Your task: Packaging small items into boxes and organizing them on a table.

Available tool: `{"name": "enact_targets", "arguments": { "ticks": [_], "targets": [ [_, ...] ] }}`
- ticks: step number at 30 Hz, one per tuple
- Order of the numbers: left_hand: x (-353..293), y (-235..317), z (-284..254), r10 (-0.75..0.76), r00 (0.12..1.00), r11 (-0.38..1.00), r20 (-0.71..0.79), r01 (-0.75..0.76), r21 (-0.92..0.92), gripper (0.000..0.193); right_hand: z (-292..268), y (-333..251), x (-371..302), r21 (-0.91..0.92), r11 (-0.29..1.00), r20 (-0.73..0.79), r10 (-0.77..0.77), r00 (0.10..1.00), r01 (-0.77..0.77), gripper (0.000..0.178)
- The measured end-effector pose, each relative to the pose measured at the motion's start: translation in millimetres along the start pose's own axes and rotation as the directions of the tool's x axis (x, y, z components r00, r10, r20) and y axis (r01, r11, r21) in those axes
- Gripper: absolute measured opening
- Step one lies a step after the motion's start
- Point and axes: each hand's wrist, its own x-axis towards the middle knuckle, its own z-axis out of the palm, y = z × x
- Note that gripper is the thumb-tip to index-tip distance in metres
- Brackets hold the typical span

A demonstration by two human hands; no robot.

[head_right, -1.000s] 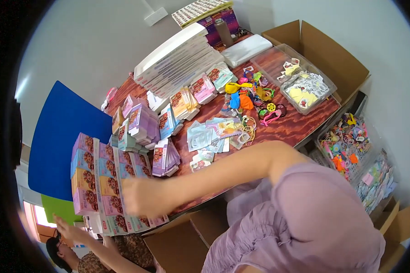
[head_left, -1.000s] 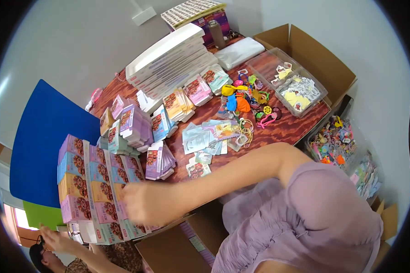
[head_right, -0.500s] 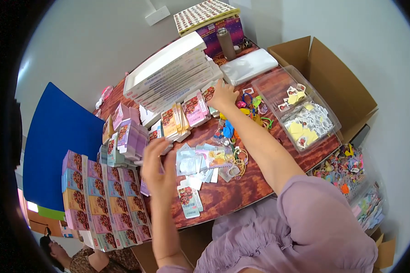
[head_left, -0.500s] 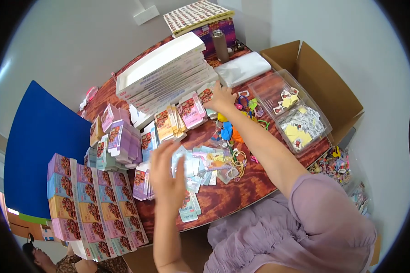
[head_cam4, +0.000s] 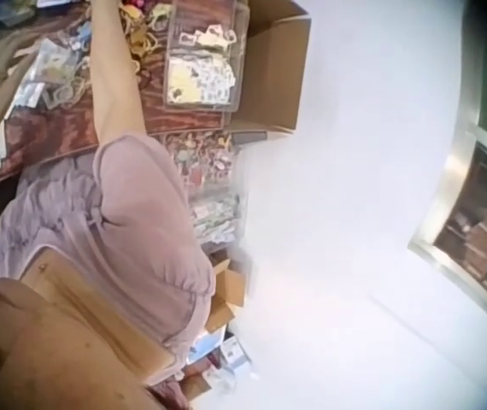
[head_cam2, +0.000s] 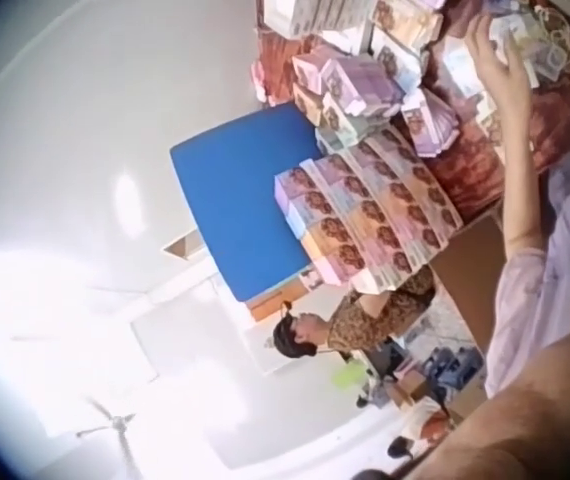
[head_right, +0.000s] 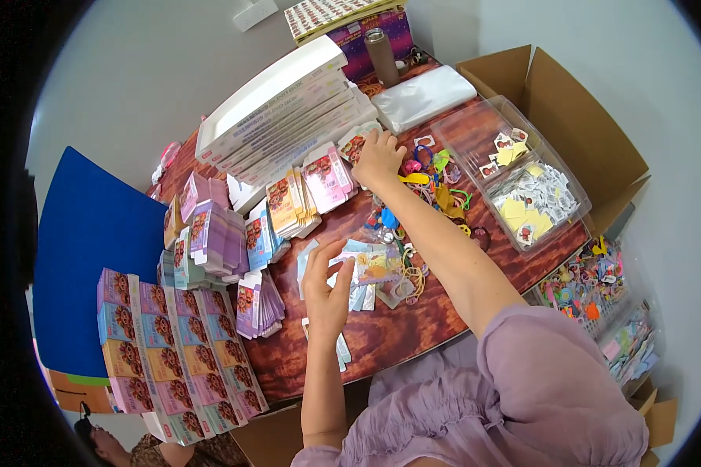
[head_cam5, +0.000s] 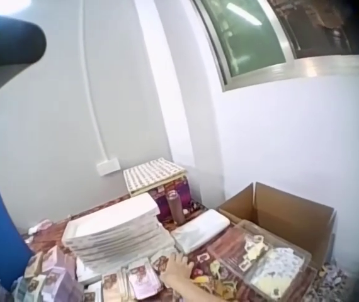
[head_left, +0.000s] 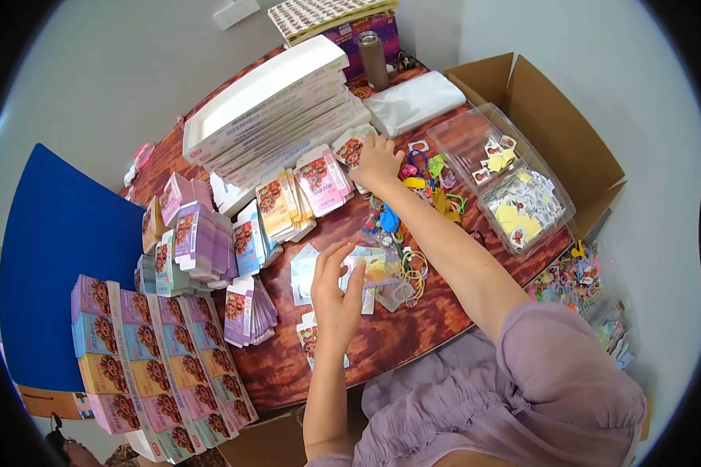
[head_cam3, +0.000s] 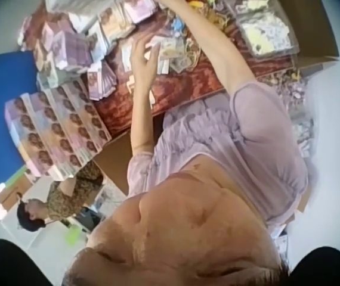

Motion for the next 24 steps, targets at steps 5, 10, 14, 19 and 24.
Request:
{"name": "enact_targets", "arguments": {
  "ticks": [5, 10, 14, 19, 24],
  "targets": [
    [-15, -16, -10, -0.040, 0.999, 0.999, -0.031, 0.039, -0.028, 0.030, -8, 2, 6, 0.137, 0.987, 0.076, 0.077, 0.994, -0.087, 0.099],
    [-21, -18, -19, -0.064, 0.993, 0.996, -0.103, 0.058, -0.061, 0.034, -18, 6, 10, 0.189, 0.972, 0.107, 0.118, 0.987, -0.137, 0.099],
    [-22, -19, -22, -0.079, 0.990, 0.995, -0.115, 0.072, -0.066, 0.035, -25, 19, 20, 0.270, 0.949, 0.144, 0.126, 0.981, -0.161, 0.099],
    [-9, -20, -13, -0.081, 0.993, 0.996, -0.090, 0.077, -0.039, 0.036, -24, 49, 41, 0.504, 0.858, 0.121, 0.045, 0.992, -0.101, 0.098],
    [3, -26, -7, -0.103, 0.992, 0.994, -0.067, 0.099, -0.054, 0.036, -30, 16, 13, 0.234, 0.972, 0.138, -0.071, 0.988, 0.037, 0.099]
  ]
}}
